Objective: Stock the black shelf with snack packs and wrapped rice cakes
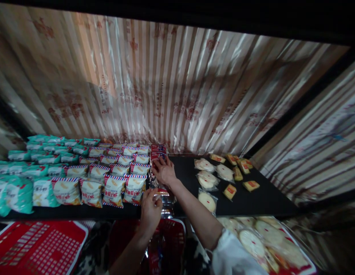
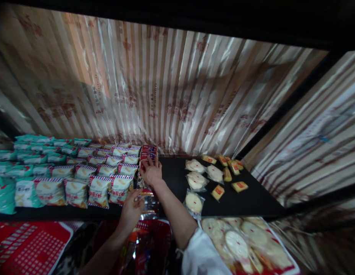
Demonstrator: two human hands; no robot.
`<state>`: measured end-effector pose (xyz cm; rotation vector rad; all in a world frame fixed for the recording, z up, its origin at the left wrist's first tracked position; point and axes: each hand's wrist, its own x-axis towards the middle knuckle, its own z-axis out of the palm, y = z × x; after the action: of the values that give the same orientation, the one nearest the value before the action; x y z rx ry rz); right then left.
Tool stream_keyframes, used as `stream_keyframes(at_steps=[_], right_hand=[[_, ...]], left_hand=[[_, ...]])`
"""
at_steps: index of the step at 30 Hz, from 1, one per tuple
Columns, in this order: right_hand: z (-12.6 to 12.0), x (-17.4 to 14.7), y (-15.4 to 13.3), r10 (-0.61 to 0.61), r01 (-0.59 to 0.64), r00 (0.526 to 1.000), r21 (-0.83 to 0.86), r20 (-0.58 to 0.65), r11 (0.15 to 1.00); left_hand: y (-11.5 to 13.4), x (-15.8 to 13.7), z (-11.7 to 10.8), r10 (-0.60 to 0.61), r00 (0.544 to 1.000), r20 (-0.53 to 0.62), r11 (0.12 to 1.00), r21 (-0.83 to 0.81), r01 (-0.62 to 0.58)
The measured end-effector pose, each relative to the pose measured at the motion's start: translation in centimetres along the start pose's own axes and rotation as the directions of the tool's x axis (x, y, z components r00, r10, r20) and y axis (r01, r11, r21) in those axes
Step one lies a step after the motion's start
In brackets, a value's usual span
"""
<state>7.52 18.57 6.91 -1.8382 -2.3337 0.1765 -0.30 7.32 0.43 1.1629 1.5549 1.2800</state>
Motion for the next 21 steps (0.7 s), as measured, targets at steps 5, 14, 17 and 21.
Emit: stream_keyframes(at_steps=[5, 14, 17, 21], right_hand=[[1.1, 0.1, 0.1, 0.015, -0.015, 1.0, 0.017, 0.003, 1.0], [1.8, 0.3, 0.3, 0.064, -0.064, 0.998, 0.046, 0.009, 0.997], [1.9, 0.5, 0.4, 0.063, -0.063, 0.998, 0.067, 0.003, 0.996], [2.1, 0.8, 0.5, 0.069, -0.069, 0.998, 0.069, 0.001, 0.995]], left_hand=[[0.8, -1.1, -0.8, 0.106, 0.994, 0.02, 0.953, 0.284, -0.108], [2.4, -2.1, -1.1, 0.55, 0.825, 0.13, 0.621, 0.597, -0.508], [2.1, -1.0, -0.3, 0.562, 0.819, 0.118, 0.644, 0.559, -0.522], [2.9, 0.1, 0.4, 0.568, 0.811, 0.141, 0.643, 0.539, -0.544]])
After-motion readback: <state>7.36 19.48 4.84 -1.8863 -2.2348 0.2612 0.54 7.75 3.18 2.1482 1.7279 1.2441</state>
